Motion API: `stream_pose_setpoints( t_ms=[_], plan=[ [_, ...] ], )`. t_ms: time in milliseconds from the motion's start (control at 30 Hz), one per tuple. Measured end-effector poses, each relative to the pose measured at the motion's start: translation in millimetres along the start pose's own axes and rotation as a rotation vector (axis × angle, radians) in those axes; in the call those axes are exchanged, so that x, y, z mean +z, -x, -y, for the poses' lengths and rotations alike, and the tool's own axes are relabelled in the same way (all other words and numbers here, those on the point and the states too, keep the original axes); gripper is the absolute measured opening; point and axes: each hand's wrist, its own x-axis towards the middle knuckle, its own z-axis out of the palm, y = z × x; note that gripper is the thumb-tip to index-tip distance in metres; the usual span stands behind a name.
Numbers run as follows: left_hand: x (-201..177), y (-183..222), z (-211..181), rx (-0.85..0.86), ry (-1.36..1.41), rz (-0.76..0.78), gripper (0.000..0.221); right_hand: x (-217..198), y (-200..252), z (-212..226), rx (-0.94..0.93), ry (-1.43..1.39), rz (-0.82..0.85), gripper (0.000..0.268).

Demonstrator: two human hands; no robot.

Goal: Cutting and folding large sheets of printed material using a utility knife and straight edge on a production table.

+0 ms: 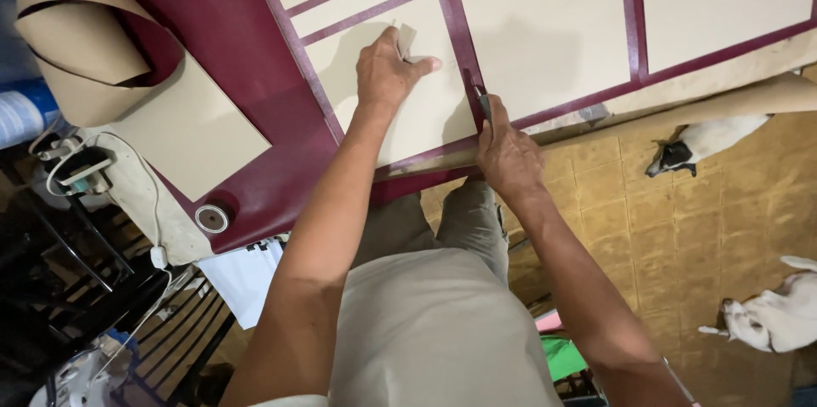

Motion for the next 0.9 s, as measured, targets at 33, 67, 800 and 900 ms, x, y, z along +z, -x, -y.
stream_pose_setpoints(
  t_ms=[33, 67, 800, 900],
  plan=[
    [0.5, -0.7, 0.5, 0.001, -0.002, 0.004, 0.07, 8.4, -1.7, -6.5, 0.004, -0.002, 0.001, 0.054],
    [1.3, -0.9, 1.4, 0.02, -0.005, -0.002, 0.064, 17.1, -2.8, -13.2, -0.027, 0.016, -0.058, 0.054],
    [-1.8, -4.6, 3.8, 0.141, -0.03, -0.076, 0.045, 19.0, 68.7, -40.4, 0.113, 0.203, 0.072, 0.048],
    [-3.9, 2.2, -0.2, 0.13, -0.015, -0.077, 0.045, 27.8, 66.3, -52.5, 0.094, 0.207, 0.066, 0.046]
  ],
)
